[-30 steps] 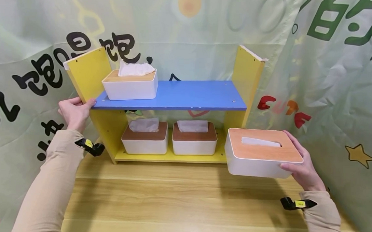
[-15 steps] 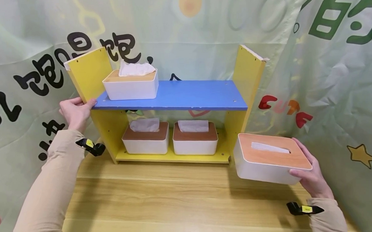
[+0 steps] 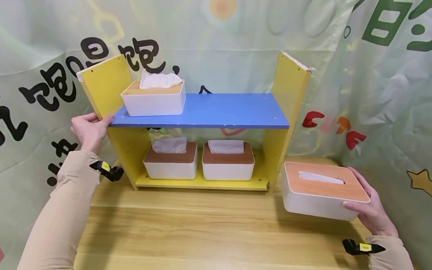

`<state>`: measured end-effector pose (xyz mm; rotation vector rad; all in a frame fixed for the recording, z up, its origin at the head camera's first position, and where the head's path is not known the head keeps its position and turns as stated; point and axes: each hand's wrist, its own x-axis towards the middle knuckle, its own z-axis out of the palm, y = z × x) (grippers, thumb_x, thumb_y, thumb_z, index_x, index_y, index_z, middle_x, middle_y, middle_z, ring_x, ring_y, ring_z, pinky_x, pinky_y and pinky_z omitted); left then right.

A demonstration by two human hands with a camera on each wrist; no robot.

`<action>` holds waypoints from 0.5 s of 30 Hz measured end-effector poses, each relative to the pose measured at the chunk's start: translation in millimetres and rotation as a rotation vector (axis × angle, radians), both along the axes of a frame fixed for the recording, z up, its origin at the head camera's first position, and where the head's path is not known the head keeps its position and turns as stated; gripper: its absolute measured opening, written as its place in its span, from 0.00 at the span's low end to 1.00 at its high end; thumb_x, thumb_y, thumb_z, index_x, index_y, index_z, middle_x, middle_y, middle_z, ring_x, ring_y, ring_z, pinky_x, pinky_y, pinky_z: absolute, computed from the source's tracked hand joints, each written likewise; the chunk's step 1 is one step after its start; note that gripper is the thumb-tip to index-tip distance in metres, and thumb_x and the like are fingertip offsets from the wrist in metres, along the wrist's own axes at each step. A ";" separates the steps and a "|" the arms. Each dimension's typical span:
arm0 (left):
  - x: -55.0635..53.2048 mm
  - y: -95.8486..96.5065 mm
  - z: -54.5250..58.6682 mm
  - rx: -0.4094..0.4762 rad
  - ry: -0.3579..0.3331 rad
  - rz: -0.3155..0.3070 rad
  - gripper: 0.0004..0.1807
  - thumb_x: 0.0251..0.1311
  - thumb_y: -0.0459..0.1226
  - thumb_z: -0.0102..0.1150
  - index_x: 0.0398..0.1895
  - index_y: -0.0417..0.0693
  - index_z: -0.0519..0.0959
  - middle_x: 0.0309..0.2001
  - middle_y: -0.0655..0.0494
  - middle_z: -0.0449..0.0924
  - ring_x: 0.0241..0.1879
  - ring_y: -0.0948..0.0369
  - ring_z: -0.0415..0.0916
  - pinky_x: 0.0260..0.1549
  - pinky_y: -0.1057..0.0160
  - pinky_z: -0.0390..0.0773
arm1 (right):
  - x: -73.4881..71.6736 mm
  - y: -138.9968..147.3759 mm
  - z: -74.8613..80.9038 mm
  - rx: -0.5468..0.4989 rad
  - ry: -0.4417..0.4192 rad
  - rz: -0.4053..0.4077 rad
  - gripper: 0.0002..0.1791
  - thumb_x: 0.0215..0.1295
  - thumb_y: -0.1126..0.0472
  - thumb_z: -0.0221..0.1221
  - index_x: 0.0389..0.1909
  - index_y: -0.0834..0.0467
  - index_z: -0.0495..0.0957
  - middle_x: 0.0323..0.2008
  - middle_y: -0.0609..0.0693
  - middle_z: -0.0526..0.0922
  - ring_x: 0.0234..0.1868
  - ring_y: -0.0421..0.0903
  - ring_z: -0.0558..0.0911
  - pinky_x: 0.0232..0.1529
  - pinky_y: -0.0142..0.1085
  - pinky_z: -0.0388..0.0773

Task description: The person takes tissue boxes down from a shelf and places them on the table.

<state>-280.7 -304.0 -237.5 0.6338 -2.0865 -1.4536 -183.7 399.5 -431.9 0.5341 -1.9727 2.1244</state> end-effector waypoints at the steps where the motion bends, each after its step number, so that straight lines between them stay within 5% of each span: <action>1: 0.1 0.1 0.0 -0.002 -0.003 0.000 0.31 0.57 0.47 0.71 0.63 0.46 0.78 0.36 0.69 0.85 0.76 0.66 0.48 0.74 0.65 0.51 | -0.4 0.8 -1.5 0.000 -0.007 0.000 0.53 0.51 0.84 0.53 0.79 0.53 0.50 0.68 0.38 0.68 0.59 0.32 0.76 0.51 0.23 0.78; 6: -0.4 1.5 0.1 -0.010 -0.024 0.007 0.32 0.58 0.48 0.70 0.64 0.47 0.77 0.61 0.54 0.80 0.74 0.65 0.49 0.73 0.66 0.52 | -3.5 4.3 -7.5 0.001 -0.026 0.003 0.53 0.52 0.84 0.54 0.79 0.50 0.52 0.67 0.37 0.68 0.58 0.31 0.75 0.51 0.22 0.77; 9: -0.3 1.7 0.4 -0.011 -0.026 0.011 0.32 0.58 0.48 0.70 0.65 0.46 0.76 0.66 0.49 0.75 0.74 0.65 0.48 0.74 0.67 0.52 | -6.6 6.3 -9.7 0.008 -0.047 0.000 0.53 0.54 0.83 0.55 0.79 0.47 0.52 0.67 0.36 0.66 0.58 0.30 0.75 0.50 0.21 0.77; 12: -0.4 1.0 0.5 -0.012 -0.016 0.016 0.31 0.58 0.47 0.70 0.64 0.46 0.77 0.58 0.56 0.82 0.73 0.65 0.49 0.73 0.67 0.52 | -9.1 7.5 -12.7 0.014 -0.076 -0.008 0.52 0.56 0.82 0.56 0.79 0.46 0.52 0.66 0.35 0.66 0.57 0.29 0.75 0.49 0.21 0.77; 15: -0.5 0.5 0.4 -0.005 -0.003 0.016 0.31 0.57 0.46 0.71 0.63 0.46 0.78 0.40 0.75 0.84 0.70 0.65 0.49 0.73 0.68 0.51 | -11.2 7.8 -16.2 0.013 -0.095 -0.019 0.52 0.57 0.82 0.57 0.78 0.45 0.52 0.65 0.34 0.66 0.56 0.28 0.75 0.49 0.20 0.77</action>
